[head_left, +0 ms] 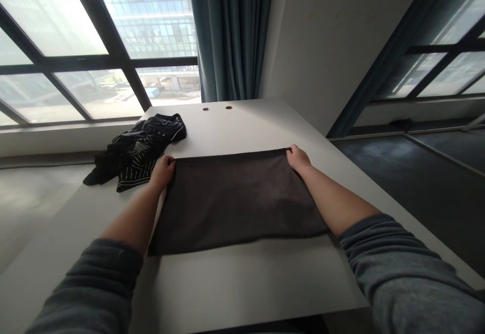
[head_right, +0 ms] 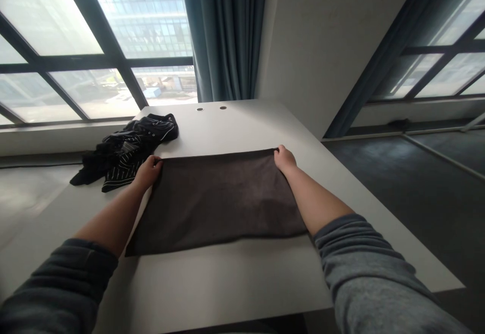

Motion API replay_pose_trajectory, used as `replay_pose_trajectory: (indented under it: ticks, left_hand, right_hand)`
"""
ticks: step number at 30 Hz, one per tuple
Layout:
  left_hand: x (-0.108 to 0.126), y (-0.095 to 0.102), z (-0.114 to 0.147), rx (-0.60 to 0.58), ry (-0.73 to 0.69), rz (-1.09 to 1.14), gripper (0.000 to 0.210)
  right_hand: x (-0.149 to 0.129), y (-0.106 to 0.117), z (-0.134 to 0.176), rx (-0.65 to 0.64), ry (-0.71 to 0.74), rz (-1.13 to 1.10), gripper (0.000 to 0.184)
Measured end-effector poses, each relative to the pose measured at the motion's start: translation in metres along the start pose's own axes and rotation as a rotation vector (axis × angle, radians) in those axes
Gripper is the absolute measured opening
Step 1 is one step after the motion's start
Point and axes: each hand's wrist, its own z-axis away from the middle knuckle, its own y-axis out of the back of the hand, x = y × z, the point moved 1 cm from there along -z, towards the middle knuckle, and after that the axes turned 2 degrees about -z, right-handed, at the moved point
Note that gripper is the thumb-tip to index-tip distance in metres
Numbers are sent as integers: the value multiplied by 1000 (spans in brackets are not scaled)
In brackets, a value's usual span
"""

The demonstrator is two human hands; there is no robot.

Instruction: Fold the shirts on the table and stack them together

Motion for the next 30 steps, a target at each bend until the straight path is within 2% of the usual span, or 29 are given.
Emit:
replay_pose_trajectory:
  ticks: [4,8,13,15,18,21,25,28,30]
  left_hand:
    - [0,-10,-7,-1,17,-41,32]
    - [5,-16,-4,-58,42,-186,37]
    - [11,-14,2,-62,101,-232,41]
    - [17,-10,4,-24,72,-256,40]
    - [37,-5,16,15,-97,-339,38]
    - [67,-3,50,-89,-309,-383,38]
    - [95,-4,128,-285,-570,-298,48]
    - [91,-7,181,-340,-647,-227,54]
    - [79,-8,201,-334,-633,-213,54]
  right_hand:
    - [2,-7,8,-35,13,123,32]
    - [-2,-6,17,-101,18,239,36]
    - [-12,-1,23,-76,85,285,40]
    - [-19,0,25,-32,131,276,40]
    - [-37,1,35,-1,274,210,36]
    - [-57,1,63,-64,487,152,34]
    - [-66,2,130,-194,643,129,45]
    - [-52,8,179,-233,668,113,55]
    - [-36,13,202,-242,646,103,59]
